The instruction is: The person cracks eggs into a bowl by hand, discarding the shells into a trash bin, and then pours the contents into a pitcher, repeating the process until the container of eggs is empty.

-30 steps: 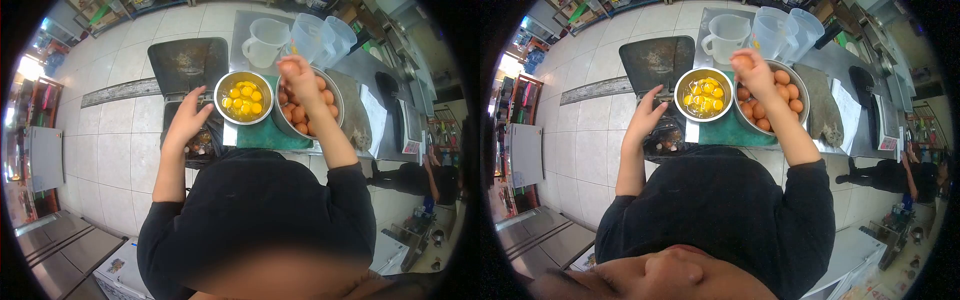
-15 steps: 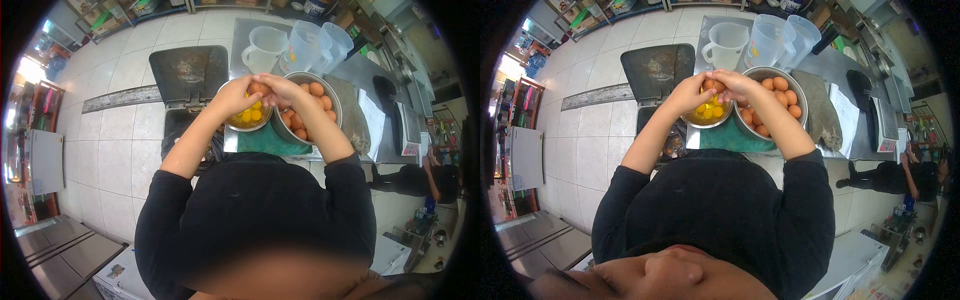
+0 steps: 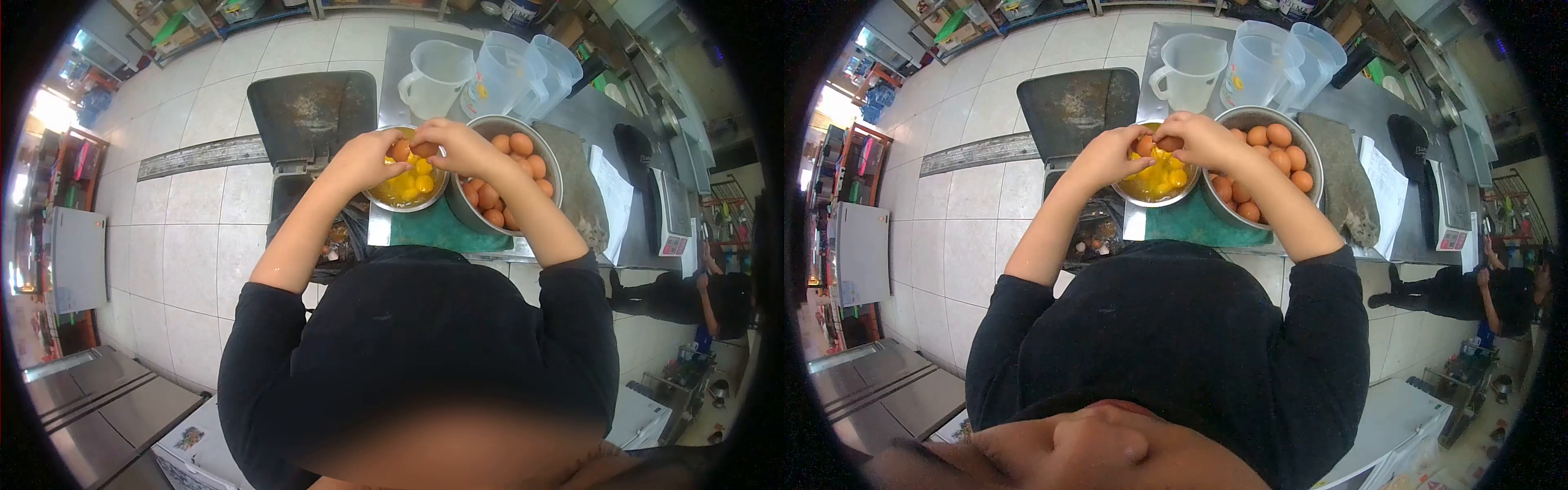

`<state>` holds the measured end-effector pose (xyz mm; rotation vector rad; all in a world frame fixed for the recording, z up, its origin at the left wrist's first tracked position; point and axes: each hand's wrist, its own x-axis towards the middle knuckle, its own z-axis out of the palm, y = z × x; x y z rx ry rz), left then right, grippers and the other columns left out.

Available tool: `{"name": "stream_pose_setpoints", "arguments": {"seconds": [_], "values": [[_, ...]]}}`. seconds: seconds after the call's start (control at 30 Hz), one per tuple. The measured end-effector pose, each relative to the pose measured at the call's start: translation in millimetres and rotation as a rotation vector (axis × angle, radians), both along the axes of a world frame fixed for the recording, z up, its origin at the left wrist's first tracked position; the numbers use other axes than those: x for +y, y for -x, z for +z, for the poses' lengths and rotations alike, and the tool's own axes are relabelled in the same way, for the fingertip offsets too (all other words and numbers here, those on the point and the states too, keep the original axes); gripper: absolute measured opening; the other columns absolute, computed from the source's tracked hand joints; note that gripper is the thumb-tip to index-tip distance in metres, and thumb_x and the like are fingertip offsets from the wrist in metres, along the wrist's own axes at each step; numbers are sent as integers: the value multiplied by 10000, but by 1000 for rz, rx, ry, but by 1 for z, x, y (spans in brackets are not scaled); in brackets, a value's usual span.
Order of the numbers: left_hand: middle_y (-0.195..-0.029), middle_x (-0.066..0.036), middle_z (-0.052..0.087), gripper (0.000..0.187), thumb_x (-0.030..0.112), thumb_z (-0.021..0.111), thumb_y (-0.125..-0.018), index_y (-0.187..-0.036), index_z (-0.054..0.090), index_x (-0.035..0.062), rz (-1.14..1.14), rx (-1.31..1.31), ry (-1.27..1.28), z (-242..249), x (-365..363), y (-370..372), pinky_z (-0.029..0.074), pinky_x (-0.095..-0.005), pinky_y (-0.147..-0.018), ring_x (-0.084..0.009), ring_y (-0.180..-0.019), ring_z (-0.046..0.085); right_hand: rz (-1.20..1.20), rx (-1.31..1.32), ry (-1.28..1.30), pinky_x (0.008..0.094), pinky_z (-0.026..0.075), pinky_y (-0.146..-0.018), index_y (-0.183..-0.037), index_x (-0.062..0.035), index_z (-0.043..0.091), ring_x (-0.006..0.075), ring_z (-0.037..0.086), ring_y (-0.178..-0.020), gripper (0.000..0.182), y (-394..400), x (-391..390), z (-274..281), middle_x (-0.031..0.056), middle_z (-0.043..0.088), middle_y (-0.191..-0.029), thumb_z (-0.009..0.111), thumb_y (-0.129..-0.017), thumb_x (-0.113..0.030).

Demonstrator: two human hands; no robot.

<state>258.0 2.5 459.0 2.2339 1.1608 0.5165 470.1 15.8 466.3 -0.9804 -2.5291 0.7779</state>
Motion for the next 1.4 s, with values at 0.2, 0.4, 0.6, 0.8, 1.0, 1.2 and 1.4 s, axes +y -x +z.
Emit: {"name": "stream_pose_setpoints", "arguments": {"seconds": [0.2,0.4,0.6,0.8,1.0,1.2,1.4], "values": [[-918,-124,622,540,305,697,-739,-1128,492,-8,196,-483,393,-2,-4,-4,491,-276,-648,-201,-802,615,-206,175,-214,364,446,-846,-1151,-124,533,282,538,-1006,540,19,-15,22,98,555,-1119,723,-646,-134],[-942,-118,587,605,294,703,-741,-1186,435,-15,230,-546,526,0,-31,21,479,-276,-709,-183,-831,584,-162,259,-354,369,430,-862,-1106,-107,544,266,541,-1016,510,5,-15,54,103,591,-1048,743,-645,-196],[-1252,-283,435,855,294,709,-717,-1335,248,-77,502,49,150,-36,-70,100,378,-356,-954,-346,-1164,460,-189,-566,67,380,460,-746,-946,-67,587,298,595,-823,291,-49,-41,16,128,621,-859,644,-662,-93],[-1313,-257,384,697,263,635,-775,-1304,326,-69,578,-163,220,-45,-71,98,294,-356,-1028,-335,-1241,370,-59,-276,167,408,454,-741,-1041,-77,528,374,575,-843,417,-59,-37,-26,190,605,-901,651,-645,-116],[-1309,-271,381,689,367,596,-791,-1286,363,-51,408,-108,101,-36,-63,99,297,-374,-1028,-361,-1230,370,-331,569,677,314,432,-898,-1287,-76,345,214,512,-1051,700,-103,4,-53,103,451,-1231,657,-669,32],[-1352,-286,305,683,391,565,-811,-1329,332,11,421,-93,163,-31,-66,78,289,-376,-1033,-378,-1249,342,-362,1165,927,210,466,-585,-1331,-148,317,174,556,-745,684,-60,-5,-36,123,478,-1183,611,-742,38],[-1360,-280,297,666,401,548,-822,-1327,341,20,402,-60,209,-27,-70,79,287,-379,-1033,-378,-1249,342,-436,1075,1036,254,470,-610,-1269,-138,384,189,546,-780,512,-54,6,-30,125,520,-1077,614,-812,-113]]}}
